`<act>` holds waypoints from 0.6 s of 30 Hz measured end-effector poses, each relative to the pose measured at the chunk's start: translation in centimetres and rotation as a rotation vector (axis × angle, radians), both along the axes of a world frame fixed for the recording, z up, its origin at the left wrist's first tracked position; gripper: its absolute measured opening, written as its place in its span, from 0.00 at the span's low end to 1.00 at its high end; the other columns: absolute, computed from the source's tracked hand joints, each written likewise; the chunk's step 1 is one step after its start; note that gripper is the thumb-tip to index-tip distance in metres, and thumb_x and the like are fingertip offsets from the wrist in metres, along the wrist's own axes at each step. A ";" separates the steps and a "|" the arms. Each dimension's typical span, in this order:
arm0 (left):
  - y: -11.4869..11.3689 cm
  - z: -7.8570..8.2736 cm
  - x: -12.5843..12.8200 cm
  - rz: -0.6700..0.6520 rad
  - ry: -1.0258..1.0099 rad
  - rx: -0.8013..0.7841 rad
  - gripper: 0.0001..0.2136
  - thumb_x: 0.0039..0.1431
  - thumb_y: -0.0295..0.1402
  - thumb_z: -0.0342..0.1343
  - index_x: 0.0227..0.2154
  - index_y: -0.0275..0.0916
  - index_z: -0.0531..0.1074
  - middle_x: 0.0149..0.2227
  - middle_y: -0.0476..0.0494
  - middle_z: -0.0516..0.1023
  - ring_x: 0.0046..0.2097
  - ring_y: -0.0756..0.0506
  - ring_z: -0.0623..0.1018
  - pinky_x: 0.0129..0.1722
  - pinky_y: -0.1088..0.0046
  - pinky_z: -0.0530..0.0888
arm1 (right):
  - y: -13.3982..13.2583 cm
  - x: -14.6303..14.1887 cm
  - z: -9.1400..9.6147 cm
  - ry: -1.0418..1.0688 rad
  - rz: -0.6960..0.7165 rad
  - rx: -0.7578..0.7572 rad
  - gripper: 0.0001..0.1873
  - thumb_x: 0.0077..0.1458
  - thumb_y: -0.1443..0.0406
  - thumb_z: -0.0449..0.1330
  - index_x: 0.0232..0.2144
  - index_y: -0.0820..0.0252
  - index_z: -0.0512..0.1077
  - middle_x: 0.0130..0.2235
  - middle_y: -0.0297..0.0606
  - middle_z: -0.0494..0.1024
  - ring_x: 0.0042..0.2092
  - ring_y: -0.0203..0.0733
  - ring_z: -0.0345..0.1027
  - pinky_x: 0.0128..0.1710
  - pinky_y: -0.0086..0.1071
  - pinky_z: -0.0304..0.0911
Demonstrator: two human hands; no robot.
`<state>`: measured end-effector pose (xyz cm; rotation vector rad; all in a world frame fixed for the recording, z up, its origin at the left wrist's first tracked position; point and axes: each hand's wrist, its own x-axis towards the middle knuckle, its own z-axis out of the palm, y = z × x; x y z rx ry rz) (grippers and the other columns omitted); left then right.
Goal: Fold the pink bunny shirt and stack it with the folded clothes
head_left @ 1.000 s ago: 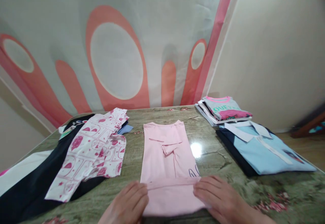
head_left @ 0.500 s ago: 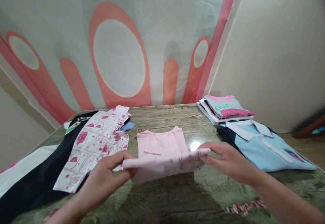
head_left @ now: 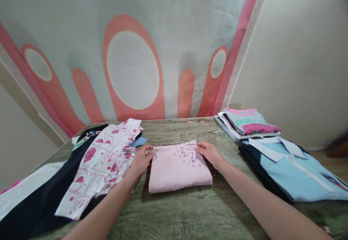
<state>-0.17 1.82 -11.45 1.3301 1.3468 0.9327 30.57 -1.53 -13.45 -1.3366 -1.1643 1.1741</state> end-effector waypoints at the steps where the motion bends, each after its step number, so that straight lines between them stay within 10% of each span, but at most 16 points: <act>1: 0.0 -0.2 -0.1 0.004 0.012 0.026 0.20 0.50 0.41 0.59 0.44 0.39 0.64 0.29 0.50 0.75 0.27 0.49 0.74 0.24 0.77 0.66 | 0.0 0.1 -0.2 -0.011 -0.017 0.005 0.14 0.48 0.60 0.61 0.37 0.63 0.72 0.29 0.33 0.77 0.26 0.34 0.66 0.26 0.27 0.59; 11: 0.6 -0.3 0.0 -0.021 0.505 0.303 0.10 0.57 0.31 0.51 0.42 0.40 0.63 0.21 0.56 0.69 0.22 0.49 0.69 0.24 0.75 0.60 | 0.4 0.4 0.0 -0.572 -0.107 0.024 0.12 0.51 0.64 0.59 0.40 0.60 0.69 0.23 0.28 0.73 0.25 0.36 0.66 0.26 0.28 0.54; 18: -3.1 4.0 2.8 -0.127 0.783 0.698 0.14 0.65 0.29 0.41 0.48 0.35 0.68 0.46 0.37 0.74 0.50 0.42 0.73 0.49 0.63 0.69 | -2.4 -1.8 2.8 -0.999 -0.105 0.462 0.19 0.61 0.69 0.47 0.52 0.62 0.67 0.49 0.46 0.75 0.51 0.45 0.66 0.50 0.37 0.60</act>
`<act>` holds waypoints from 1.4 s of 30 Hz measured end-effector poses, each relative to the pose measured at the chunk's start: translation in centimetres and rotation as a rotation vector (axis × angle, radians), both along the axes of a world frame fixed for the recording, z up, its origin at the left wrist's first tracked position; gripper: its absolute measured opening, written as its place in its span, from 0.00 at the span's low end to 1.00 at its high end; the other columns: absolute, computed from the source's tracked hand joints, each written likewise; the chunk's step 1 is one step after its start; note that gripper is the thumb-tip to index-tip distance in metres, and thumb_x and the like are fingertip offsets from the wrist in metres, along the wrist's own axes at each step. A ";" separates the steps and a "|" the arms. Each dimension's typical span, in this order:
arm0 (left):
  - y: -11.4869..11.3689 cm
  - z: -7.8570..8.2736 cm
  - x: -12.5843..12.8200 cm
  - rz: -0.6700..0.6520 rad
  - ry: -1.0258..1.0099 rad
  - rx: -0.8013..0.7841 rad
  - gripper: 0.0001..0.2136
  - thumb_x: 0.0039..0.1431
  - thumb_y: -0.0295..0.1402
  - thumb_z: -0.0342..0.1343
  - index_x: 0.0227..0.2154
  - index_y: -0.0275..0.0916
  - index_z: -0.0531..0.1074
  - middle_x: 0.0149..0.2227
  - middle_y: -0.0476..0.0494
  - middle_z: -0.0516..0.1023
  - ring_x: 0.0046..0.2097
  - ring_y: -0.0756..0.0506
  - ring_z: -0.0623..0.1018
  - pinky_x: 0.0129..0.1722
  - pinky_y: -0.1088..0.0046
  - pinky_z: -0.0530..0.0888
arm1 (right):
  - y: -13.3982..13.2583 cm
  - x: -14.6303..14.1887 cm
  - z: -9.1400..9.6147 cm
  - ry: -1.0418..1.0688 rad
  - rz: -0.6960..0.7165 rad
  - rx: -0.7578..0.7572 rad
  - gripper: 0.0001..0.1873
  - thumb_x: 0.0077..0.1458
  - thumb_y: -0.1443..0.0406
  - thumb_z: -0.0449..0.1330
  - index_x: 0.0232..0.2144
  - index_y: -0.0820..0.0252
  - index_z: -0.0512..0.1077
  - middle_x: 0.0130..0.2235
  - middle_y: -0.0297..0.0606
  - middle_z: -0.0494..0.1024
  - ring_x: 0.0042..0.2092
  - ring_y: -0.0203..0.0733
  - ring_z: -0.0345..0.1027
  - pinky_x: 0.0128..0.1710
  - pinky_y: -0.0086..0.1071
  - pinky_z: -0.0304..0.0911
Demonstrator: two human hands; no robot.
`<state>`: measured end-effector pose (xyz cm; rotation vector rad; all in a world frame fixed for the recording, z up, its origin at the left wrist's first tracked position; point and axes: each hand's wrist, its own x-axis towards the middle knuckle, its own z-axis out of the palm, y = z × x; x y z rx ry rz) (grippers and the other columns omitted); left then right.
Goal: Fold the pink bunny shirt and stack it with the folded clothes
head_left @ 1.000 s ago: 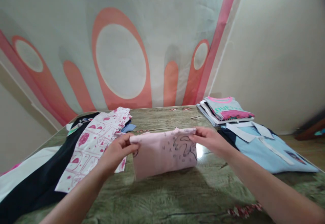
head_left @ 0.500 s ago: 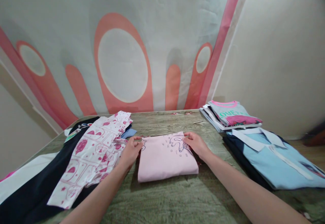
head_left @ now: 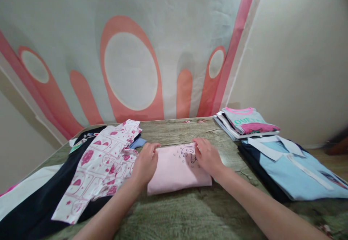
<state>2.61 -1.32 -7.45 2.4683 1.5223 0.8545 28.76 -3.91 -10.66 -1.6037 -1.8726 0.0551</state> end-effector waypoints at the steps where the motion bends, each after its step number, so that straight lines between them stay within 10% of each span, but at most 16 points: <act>1: -0.7 0.0 0.8 -0.081 0.036 0.017 0.16 0.67 0.30 0.39 0.51 0.35 0.68 0.50 0.37 0.73 0.54 0.43 0.72 0.53 0.63 0.68 | -0.4 -0.8 0.3 -0.044 0.086 0.032 0.21 0.62 0.69 0.46 0.55 0.63 0.66 0.54 0.47 0.72 0.56 0.46 0.62 0.55 0.39 0.57; 6: -2.3 -3.2 3.7 -0.148 0.346 0.054 0.25 0.69 0.43 0.40 0.62 0.35 0.60 0.66 0.34 0.58 0.68 0.34 0.53 0.63 0.44 0.53 | -1.6 -4.0 0.0 -0.251 0.272 -0.102 0.29 0.63 0.61 0.47 0.64 0.66 0.57 0.67 0.48 0.54 0.69 0.52 0.39 0.66 0.51 0.36; 12: -1.7 -5.8 3.2 -0.062 0.446 0.015 0.32 0.65 0.54 0.39 0.65 0.39 0.56 0.68 0.32 0.53 0.68 0.32 0.50 0.63 0.40 0.45 | -1.5 -3.9 -1.7 -0.322 0.195 -0.292 0.33 0.64 0.56 0.47 0.65 0.70 0.53 0.68 0.54 0.47 0.69 0.57 0.38 0.65 0.56 0.35; 20: -1.8 -6.3 3.1 -0.054 0.429 -0.008 0.33 0.64 0.56 0.38 0.66 0.42 0.54 0.69 0.33 0.50 0.69 0.31 0.48 0.62 0.38 0.39 | -1.7 -4.1 -1.8 -0.348 0.169 -0.292 0.33 0.64 0.55 0.46 0.66 0.68 0.53 0.69 0.54 0.47 0.69 0.58 0.38 0.64 0.55 0.34; 27: 2.8 -3.8 1.8 -0.346 0.559 -0.060 0.25 0.68 0.48 0.41 0.66 0.54 0.51 0.69 0.44 0.51 0.69 0.34 0.48 0.61 0.36 0.38 | -2.8 -3.5 0.4 -0.424 0.093 -0.210 0.26 0.65 0.55 0.48 0.59 0.62 0.64 0.60 0.55 0.66 0.60 0.58 0.58 0.59 0.55 0.45; 33: 6.2 -2.7 5.0 -0.109 0.483 -0.092 0.23 0.64 0.25 0.44 0.61 0.41 0.64 0.65 0.32 0.60 0.65 0.31 0.58 0.60 0.40 0.54 | -4.3 -4.7 2.0 -0.407 0.212 -0.191 0.18 0.66 0.60 0.47 0.39 0.62 0.75 0.40 0.47 0.78 0.45 0.49 0.68 0.48 0.43 0.57; 38: 6.8 -2.8 8.0 -0.368 0.455 -0.219 0.20 0.65 0.35 0.47 0.58 0.46 0.67 0.64 0.44 0.64 0.62 0.41 0.65 0.61 0.60 0.60 | -4.5 -4.7 2.8 -0.091 0.634 -0.109 0.15 0.65 0.61 0.51 0.33 0.57 0.76 0.34 0.36 0.79 0.40 0.39 0.70 0.44 0.31 0.59; 42: 6.1 -1.4 8.2 -0.744 0.265 -0.426 0.15 0.60 0.37 0.51 0.48 0.45 0.75 0.53 0.48 0.76 0.54 0.43 0.72 0.57 0.65 0.64 | -1.8 -1.5 2.2 0.258 0.341 0.017 0.13 0.65 0.63 0.51 0.35 0.58 0.75 0.35 0.36 0.79 0.38 0.38 0.71 0.42 0.30 0.60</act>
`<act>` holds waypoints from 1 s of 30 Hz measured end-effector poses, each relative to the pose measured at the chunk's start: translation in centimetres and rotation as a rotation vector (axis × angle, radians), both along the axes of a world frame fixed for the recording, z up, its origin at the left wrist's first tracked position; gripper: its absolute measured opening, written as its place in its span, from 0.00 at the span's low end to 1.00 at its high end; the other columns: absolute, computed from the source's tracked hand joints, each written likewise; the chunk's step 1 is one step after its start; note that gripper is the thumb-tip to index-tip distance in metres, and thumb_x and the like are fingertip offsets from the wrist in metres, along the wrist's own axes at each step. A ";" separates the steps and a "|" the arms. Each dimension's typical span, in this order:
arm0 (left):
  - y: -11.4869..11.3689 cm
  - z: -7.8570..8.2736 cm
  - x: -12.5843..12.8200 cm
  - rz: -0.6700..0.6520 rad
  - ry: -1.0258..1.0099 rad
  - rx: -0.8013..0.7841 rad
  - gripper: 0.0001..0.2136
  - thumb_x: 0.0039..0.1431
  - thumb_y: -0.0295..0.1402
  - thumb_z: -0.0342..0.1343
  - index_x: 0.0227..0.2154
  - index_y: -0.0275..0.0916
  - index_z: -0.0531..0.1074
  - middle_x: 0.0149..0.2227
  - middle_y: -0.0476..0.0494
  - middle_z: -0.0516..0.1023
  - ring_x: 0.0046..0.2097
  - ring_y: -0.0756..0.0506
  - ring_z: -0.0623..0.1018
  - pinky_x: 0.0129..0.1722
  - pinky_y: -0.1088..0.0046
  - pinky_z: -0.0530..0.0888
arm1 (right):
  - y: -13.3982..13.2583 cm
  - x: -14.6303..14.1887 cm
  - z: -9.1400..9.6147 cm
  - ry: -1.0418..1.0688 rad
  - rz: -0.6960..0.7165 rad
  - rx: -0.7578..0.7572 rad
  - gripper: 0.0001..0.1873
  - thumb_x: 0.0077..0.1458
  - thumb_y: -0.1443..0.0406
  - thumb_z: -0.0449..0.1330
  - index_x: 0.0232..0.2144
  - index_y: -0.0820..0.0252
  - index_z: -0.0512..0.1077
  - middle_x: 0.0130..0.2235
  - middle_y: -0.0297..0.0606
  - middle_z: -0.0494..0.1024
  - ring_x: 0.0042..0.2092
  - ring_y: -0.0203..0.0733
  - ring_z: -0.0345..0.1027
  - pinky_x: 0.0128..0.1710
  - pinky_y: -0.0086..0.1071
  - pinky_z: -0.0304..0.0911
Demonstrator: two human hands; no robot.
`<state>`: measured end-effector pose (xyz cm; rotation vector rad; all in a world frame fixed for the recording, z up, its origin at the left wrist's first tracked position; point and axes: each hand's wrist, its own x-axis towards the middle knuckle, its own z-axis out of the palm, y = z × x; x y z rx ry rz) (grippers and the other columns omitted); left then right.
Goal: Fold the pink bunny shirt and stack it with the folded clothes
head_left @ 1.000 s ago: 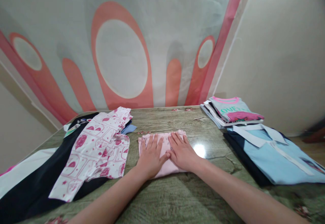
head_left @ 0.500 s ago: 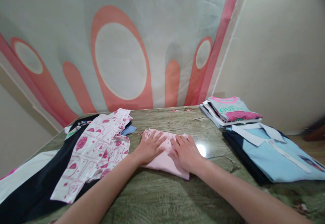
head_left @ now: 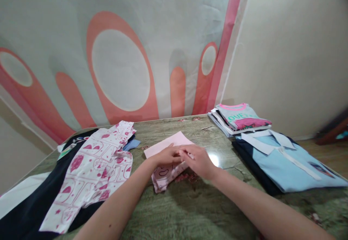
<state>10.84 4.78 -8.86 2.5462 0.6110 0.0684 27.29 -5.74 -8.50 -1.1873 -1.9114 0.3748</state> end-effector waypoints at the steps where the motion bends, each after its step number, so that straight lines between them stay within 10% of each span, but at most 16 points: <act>1: -0.5 0.5 -0.2 -0.001 -0.033 -0.040 0.13 0.60 0.36 0.50 0.44 0.43 0.76 0.48 0.48 0.79 0.50 0.44 0.75 0.54 0.68 0.66 | 0.8 1.1 -0.4 0.033 -0.081 -0.021 0.13 0.64 0.64 0.51 0.36 0.59 0.75 0.34 0.36 0.79 0.37 0.39 0.71 0.41 0.30 0.60; 6: -5.5 2.1 -3.6 0.214 -0.044 0.269 0.16 0.61 0.40 0.52 0.47 0.41 0.73 0.49 0.39 0.76 0.52 0.39 0.73 0.53 0.61 0.67 | 3.0 5.6 -1.7 -0.099 0.037 -0.148 0.13 0.57 0.72 0.52 0.36 0.59 0.76 0.36 0.37 0.79 0.41 0.40 0.71 0.44 0.32 0.61; 11: -10.5 -0.1 -9.2 0.286 0.160 0.416 0.27 0.60 0.39 0.54 0.62 0.41 0.60 0.62 0.35 0.63 0.61 0.36 0.65 0.60 0.55 0.63 | 2.1 6.6 -1.3 -0.391 0.322 -0.167 0.26 0.47 0.69 0.63 0.51 0.56 0.70 0.52 0.39 0.74 0.54 0.46 0.64 0.55 0.37 0.56; 19: -9.6 -1.5 -9.8 0.428 0.340 0.571 0.26 0.53 0.15 0.42 0.54 0.34 0.66 0.49 0.34 0.73 0.50 0.40 0.74 0.48 0.62 0.71 | 2.2 2.8 -3.3 -0.677 0.143 0.026 0.16 0.53 0.74 0.55 0.45 0.60 0.70 0.44 0.43 0.74 0.48 0.47 0.65 0.49 0.40 0.57; 24: -9.1 2.5 -10.4 0.500 0.162 0.383 0.14 0.53 0.22 0.46 0.39 0.39 0.73 0.39 0.42 0.76 0.42 0.42 0.75 0.41 0.69 0.69 | 0.8 2.9 -0.4 -0.439 0.117 -0.027 0.13 0.51 0.73 0.56 0.40 0.59 0.70 0.37 0.37 0.75 0.40 0.41 0.66 0.43 0.33 0.59; 30: -7.4 11.9 -11.6 0.467 -0.005 -0.375 0.12 0.44 0.28 0.50 0.33 0.40 0.72 0.30 0.52 0.73 0.33 0.48 0.72 0.29 0.77 0.63 | -1.8 5.0 7.5 0.048 0.238 -0.447 0.10 0.55 0.63 0.59 0.40 0.58 0.69 0.31 0.30 0.71 0.31 0.33 0.62 0.29 0.25 0.54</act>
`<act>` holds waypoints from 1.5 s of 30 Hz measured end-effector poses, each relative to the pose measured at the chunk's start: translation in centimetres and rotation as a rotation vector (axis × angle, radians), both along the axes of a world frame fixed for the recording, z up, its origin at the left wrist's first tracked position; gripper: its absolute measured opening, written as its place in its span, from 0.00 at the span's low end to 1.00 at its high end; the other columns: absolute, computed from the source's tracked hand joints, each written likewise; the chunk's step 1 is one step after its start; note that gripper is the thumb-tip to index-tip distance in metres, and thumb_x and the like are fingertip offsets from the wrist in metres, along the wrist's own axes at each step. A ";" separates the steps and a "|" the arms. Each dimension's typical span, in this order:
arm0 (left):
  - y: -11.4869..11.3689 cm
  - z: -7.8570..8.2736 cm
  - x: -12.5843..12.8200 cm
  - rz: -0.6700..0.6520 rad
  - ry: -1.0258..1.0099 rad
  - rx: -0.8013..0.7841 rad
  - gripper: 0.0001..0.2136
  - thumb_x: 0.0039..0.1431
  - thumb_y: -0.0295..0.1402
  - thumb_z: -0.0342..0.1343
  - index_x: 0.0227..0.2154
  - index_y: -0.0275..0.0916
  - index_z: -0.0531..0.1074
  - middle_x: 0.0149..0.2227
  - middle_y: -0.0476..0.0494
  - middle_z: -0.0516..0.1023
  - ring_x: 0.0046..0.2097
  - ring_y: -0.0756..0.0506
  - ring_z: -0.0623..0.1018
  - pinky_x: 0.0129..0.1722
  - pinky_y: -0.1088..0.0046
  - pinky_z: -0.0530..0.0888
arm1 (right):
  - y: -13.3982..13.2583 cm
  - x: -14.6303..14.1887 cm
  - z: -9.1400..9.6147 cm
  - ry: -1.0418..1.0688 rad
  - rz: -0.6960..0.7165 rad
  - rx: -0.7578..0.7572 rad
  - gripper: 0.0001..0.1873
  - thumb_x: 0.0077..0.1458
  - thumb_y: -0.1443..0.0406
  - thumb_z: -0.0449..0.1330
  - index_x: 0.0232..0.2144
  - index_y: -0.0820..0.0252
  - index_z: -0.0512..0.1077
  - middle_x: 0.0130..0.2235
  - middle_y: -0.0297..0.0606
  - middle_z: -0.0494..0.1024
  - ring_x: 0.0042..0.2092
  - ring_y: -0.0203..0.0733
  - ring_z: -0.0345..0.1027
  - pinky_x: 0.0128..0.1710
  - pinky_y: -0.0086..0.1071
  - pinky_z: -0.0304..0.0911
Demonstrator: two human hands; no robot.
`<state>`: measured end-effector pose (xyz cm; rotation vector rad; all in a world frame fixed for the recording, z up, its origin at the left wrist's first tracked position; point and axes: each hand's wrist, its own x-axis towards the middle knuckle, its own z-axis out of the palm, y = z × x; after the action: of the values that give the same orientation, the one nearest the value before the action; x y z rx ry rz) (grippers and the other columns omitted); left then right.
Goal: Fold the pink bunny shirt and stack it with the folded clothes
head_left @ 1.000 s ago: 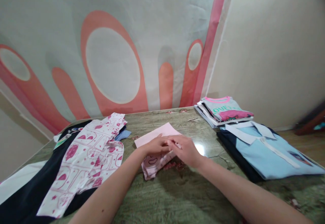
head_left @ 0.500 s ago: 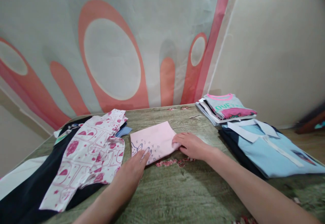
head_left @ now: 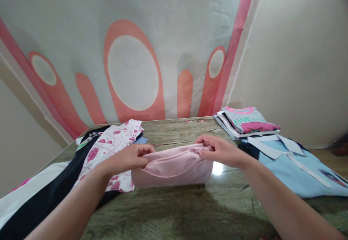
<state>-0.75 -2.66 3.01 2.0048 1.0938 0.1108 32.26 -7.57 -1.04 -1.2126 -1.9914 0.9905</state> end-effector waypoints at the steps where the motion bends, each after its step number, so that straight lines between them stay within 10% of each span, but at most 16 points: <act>1: 0.7 0.6 0.1 0.004 -0.062 -0.079 0.13 0.44 0.30 0.51 0.35 0.40 0.72 0.32 0.52 0.74 0.33 0.48 0.71 0.29 0.78 0.63 | 0.1 0.3 0.2 0.085 0.028 -0.081 0.12 0.55 0.61 0.59 0.41 0.59 0.69 0.31 0.30 0.72 0.31 0.34 0.63 0.28 0.25 0.54; 7: 5.3 -5.3 1.0 0.141 -0.044 -0.258 0.19 0.44 0.45 0.58 0.37 0.39 0.71 0.29 0.51 0.70 0.28 0.49 0.68 0.23 0.78 0.62 | 3.8 1.8 -6.6 0.117 0.010 -0.388 0.16 0.54 0.57 0.60 0.42 0.61 0.69 0.31 0.34 0.75 0.29 0.36 0.66 0.26 0.27 0.57; 13: 6.3 -10.3 -0.7 0.296 -0.031 0.140 0.23 0.52 0.55 0.52 0.33 0.39 0.73 0.25 0.49 0.70 0.27 0.47 0.68 0.23 0.77 0.61 | 6.3 4.1 -10.7 -0.138 -0.258 0.017 0.11 0.53 0.62 0.58 0.34 0.62 0.77 0.32 0.36 0.76 0.33 0.38 0.66 0.33 0.29 0.58; 34: 5.3 -10.4 -1.2 0.291 -0.190 -0.228 0.25 0.47 0.58 0.58 0.31 0.38 0.68 0.24 0.50 0.72 0.26 0.50 0.73 0.22 0.78 0.63 | 5.8 3.3 -10.2 0.119 -0.163 -0.439 0.27 0.45 0.43 0.64 0.31 0.60 0.69 0.22 0.24 0.63 0.20 0.27 0.46 0.20 0.26 0.39; 38: 5.4 -10.4 -1.1 0.264 -0.131 -0.136 0.22 0.50 0.54 0.56 0.33 0.38 0.69 0.25 0.50 0.73 0.26 0.48 0.73 0.22 0.77 0.64 | 5.8 3.1 -10.2 0.067 -0.093 -0.368 0.27 0.47 0.43 0.62 0.32 0.61 0.74 0.27 0.31 0.73 0.28 0.32 0.60 0.26 0.26 0.50; 43: 4.3 -9.4 1.8 0.395 -0.142 0.429 0.13 0.51 0.42 0.54 0.35 0.39 0.73 0.35 0.45 0.76 0.34 0.45 0.74 0.33 0.72 0.70 | 5.6 2.6 -9.2 0.099 -0.146 -0.364 0.27 0.45 0.45 0.65 0.35 0.61 0.77 0.32 0.34 0.76 0.30 0.34 0.62 0.27 0.26 0.50; 45: 3.3 -9.0 4.4 0.305 -0.215 0.303 0.14 0.54 0.41 0.52 0.37 0.39 0.75 0.34 0.45 0.78 0.33 0.46 0.75 0.31 0.73 0.70 | 5.5 2.5 -8.9 0.132 -0.154 -0.349 0.28 0.45 0.45 0.66 0.37 0.62 0.77 0.33 0.35 0.77 0.29 0.33 0.60 0.25 0.26 0.48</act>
<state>3.70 0.60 -5.96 2.0124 1.2930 0.6706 34.81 -2.06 -9.99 -1.4184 -1.6402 1.3398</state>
